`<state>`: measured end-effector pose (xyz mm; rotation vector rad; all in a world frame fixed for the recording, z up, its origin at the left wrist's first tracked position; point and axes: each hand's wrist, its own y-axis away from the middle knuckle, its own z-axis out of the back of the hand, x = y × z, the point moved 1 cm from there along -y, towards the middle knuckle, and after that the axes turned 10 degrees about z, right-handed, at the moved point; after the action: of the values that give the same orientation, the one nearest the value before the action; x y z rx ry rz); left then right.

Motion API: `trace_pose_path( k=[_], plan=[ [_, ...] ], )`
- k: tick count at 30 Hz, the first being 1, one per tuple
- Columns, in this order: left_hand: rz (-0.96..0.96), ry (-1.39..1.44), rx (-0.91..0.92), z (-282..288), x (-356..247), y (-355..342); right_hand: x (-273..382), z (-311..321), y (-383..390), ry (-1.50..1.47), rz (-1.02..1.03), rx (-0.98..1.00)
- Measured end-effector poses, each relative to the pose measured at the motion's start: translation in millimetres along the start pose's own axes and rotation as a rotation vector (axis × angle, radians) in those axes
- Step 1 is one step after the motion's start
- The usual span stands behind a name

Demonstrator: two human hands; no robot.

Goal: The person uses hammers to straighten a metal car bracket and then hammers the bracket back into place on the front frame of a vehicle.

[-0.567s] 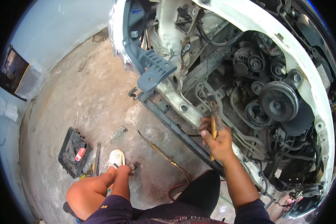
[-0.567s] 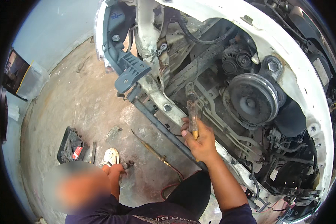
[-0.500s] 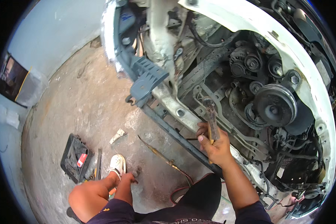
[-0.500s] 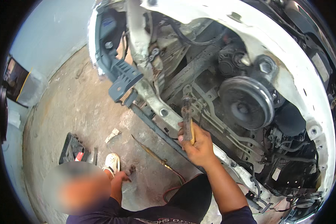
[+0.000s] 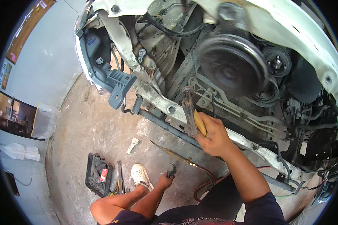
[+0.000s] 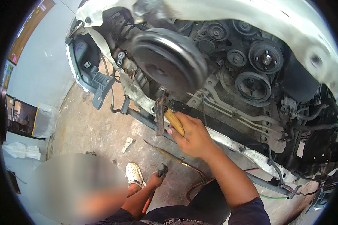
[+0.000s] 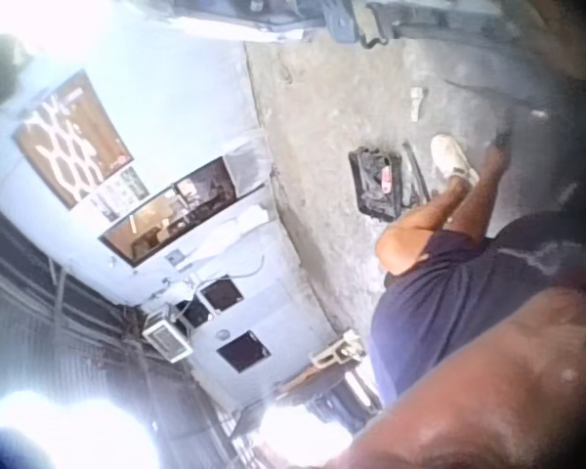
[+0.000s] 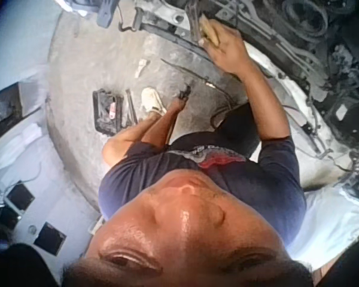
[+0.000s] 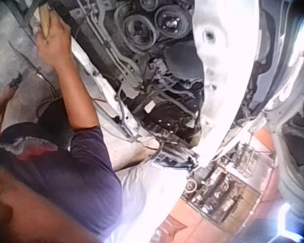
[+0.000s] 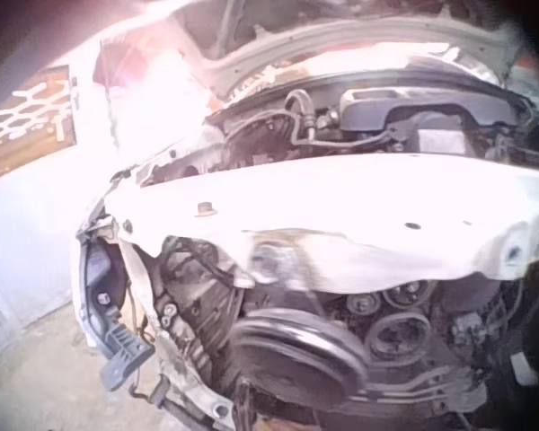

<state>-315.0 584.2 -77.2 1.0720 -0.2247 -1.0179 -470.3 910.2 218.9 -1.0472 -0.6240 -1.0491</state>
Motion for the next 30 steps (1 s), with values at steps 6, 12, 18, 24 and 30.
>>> trace_pose_path(
  k=[6, 12, 18, 24, 30],
  plan=[
    [-0.198, 0.263, 0.019, 129.8, -57.4, 93.1, 13.9, -3.0, -11.0, -0.178, -0.073, -0.050],
    [-0.544, 0.990, 0.187, 202.6, -184.6, 136.8, 24.2, -13.7, 3.9, -0.089, -0.253, -0.204],
    [-0.554, 1.387, 0.600, 256.3, -232.1, 114.4, 77.4, -18.9, 74.1, -0.398, -0.621, -0.220],
    [-0.648, 1.426, 0.894, 283.9, -266.2, 72.7, 91.1, -61.0, 106.8, -0.474, -0.439, -0.581],
    [-0.797, 1.365, 1.019, 285.7, -304.1, 74.0, 83.7, -103.6, 88.1, -0.543, -0.542, -0.737]
  ],
)
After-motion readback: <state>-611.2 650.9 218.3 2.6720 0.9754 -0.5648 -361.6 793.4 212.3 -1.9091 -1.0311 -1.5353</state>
